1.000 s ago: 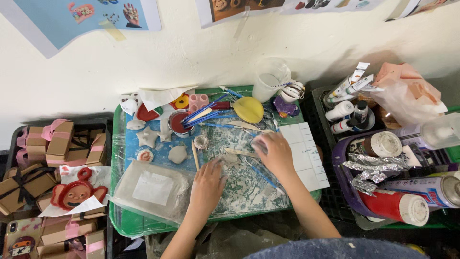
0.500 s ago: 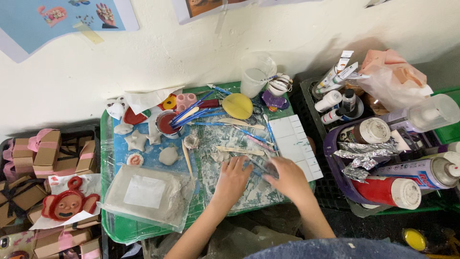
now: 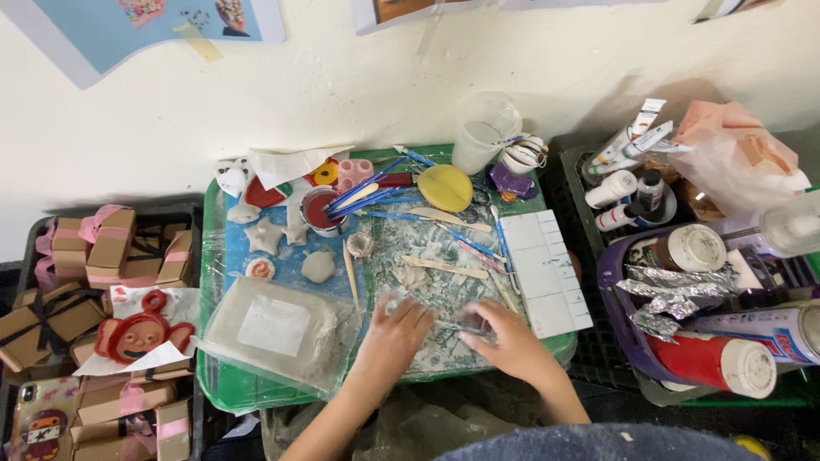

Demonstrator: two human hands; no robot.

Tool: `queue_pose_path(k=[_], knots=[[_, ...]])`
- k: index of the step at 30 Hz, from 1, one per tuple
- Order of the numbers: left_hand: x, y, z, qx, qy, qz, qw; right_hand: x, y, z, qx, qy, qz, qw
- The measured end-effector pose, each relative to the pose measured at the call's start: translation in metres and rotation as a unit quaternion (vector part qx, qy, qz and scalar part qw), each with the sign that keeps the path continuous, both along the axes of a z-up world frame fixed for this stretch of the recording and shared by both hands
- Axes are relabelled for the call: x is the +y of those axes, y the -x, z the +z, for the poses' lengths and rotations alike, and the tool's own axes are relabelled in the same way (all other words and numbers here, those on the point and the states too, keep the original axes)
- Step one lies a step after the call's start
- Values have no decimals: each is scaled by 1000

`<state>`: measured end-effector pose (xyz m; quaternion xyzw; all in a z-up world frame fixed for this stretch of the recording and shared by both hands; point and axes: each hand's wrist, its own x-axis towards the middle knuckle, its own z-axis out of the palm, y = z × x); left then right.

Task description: The person shapes a piece of clay by hand, using a small wooden tool to smooth the surface and edges, then places it near a star-shaped clay object and uses a brush and palette to apply paint.

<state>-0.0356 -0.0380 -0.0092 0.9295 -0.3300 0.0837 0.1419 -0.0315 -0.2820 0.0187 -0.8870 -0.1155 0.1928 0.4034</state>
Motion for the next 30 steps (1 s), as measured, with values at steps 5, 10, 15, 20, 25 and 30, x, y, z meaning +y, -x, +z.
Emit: queue_pose_path(k=[5, 10, 15, 20, 25, 30], knots=[[44, -1, 27, 39, 94, 165, 981, 16, -44, -20, -232, 23, -52, 971], [30, -55, 24, 8, 88, 227, 970, 38, -73, -34, -332, 171, -37, 927], [10, -110, 14, -16, 95, 169, 981, 32, -69, -12, -251, 134, -39, 958], [7, -150, 5, -53, 145, 128, 980, 12, -45, 13, -177, 174, -55, 967], [-19, -176, -34, -29, -31, 130, 991, 2, -10, 7, -266, 136, 4, 954], [-19, -172, -48, -119, -81, 136, 980, 0, 4, 5, -122, 281, 27, 951]])
